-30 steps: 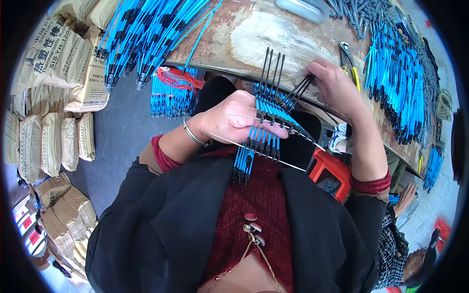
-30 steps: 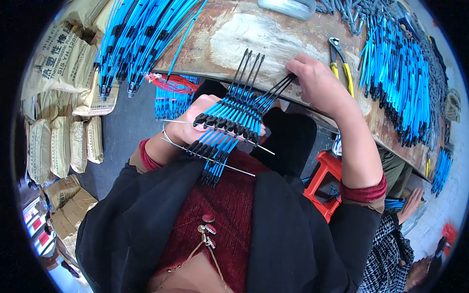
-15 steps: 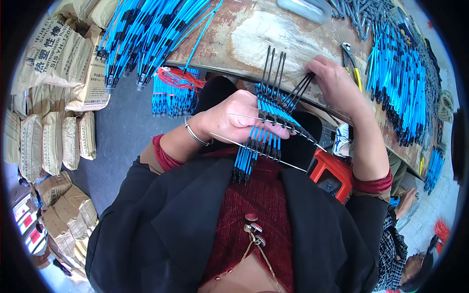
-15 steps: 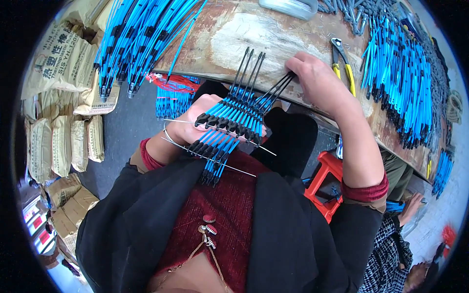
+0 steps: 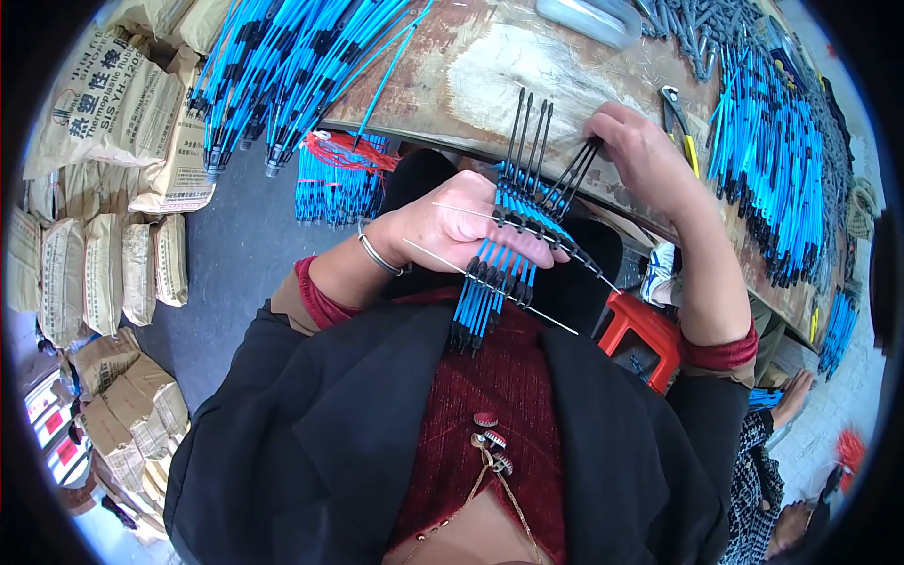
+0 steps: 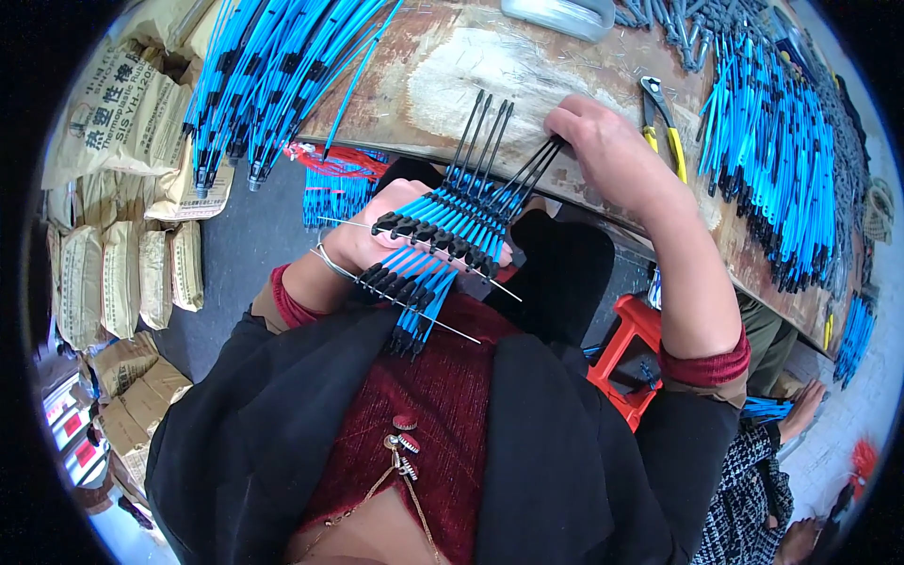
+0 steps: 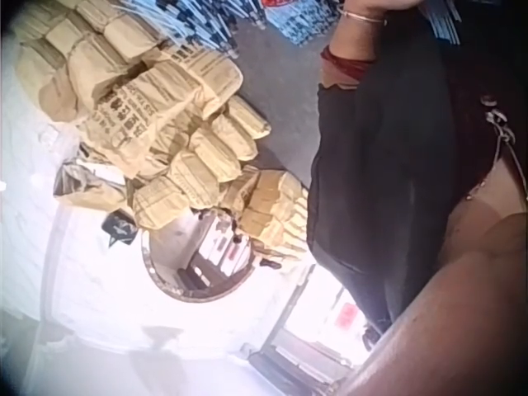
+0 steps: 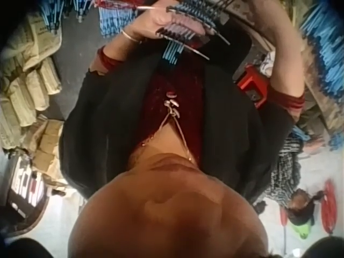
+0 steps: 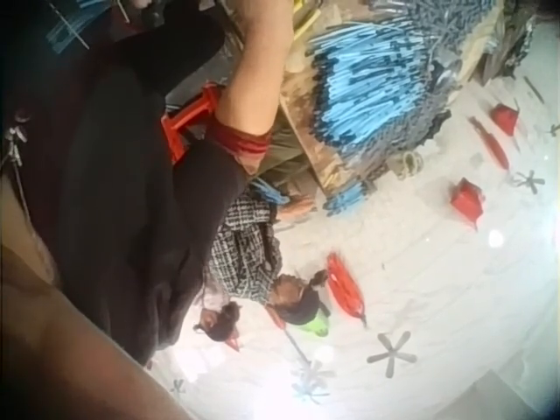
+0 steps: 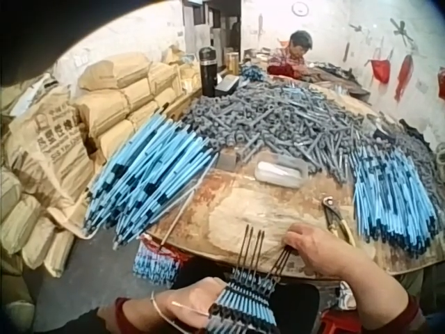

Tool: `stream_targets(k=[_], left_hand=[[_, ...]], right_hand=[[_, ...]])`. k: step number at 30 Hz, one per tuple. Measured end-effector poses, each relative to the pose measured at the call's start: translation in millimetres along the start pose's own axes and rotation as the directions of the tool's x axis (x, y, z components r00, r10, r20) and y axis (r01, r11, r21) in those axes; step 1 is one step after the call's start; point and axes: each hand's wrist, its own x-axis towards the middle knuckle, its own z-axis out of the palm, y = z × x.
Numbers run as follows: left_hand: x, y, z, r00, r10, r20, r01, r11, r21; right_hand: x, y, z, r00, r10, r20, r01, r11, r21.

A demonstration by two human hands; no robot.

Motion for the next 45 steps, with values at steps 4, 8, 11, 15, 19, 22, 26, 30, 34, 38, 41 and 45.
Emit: stream_targets(k=[4, 8, 11, 15, 19, 22, 26, 30, 34, 38, 41, 45], left_hand=[[-0.2, -0.5, -1.2, 1.000, -0.013, -0.010, 0.013, 0.998, -0.068], [0.8, 3.5, -1.9, 0.997, -0.067, -0.022, 0.063, 0.982, -0.177], [1.0, 4.1, -4.0, 0.998, -0.066, -0.018, 0.062, 0.984, -0.166], [0.8, 2.8, -4.6, 0.999, -0.043, -0.003, 0.042, 0.996, -0.080], [-0.2, 3.1, -4.1, 0.998, -0.065, -0.009, 0.064, 0.994, -0.091], [-0.9, 3.9, -5.1, 0.999, -0.046, -0.001, 0.045, 0.996, -0.072], [-2.7, 0.5, -4.3, 0.998, -0.062, 0.010, 0.063, 0.997, -0.052], [-2.9, -3.0, -2.5, 0.999, -0.033, 0.023, 0.033, 0.999, 0.014], [-2.1, 0.1, -4.2, 0.997, -0.071, 0.029, 0.072, 0.996, -0.044], [-3.1, 0.0, -1.6, 0.986, -0.167, 0.001, 0.166, 0.979, -0.117], [-2.5, -0.6, -2.5, 0.990, -0.137, 0.031, 0.138, 0.990, -0.029], [-3.3, -2.2, -4.0, 0.991, -0.129, 0.045, 0.128, 0.991, 0.027]], right_hand=[[4.3, 3.2, 1.3, 0.995, -0.100, -0.023, 0.099, 0.994, -0.047], [8.8, -0.7, 4.3, 0.984, -0.170, -0.047, 0.159, 0.971, -0.180], [11.1, -5.6, 3.1, 0.981, -0.187, -0.049, 0.170, 0.955, -0.244], [14.5, -13.3, 6.5, 0.983, -0.173, 0.069, 0.186, 0.897, -0.400], [16.8, -20.2, 10.7, 0.992, -0.087, 0.090, 0.117, 0.895, -0.430], [10.1, -15.4, 9.7, 0.993, -0.093, 0.067, 0.112, 0.915, -0.389], [6.6, -14.7, 4.3, 0.991, -0.117, 0.060, 0.131, 0.933, -0.336], [7.7, -12.9, 3.6, 0.989, -0.135, 0.061, 0.147, 0.937, -0.317], [11.2, -11.2, 2.8, 0.988, -0.140, 0.073, 0.156, 0.934, -0.323], [12.3, -11.8, 3.6, 0.988, -0.130, 0.079, 0.149, 0.933, -0.329], [13.3, -12.5, 3.9, 0.989, -0.128, 0.078, 0.147, 0.931, -0.333], [15.8, -11.8, 4.5, 0.988, -0.143, 0.066, 0.157, 0.928, -0.338]])
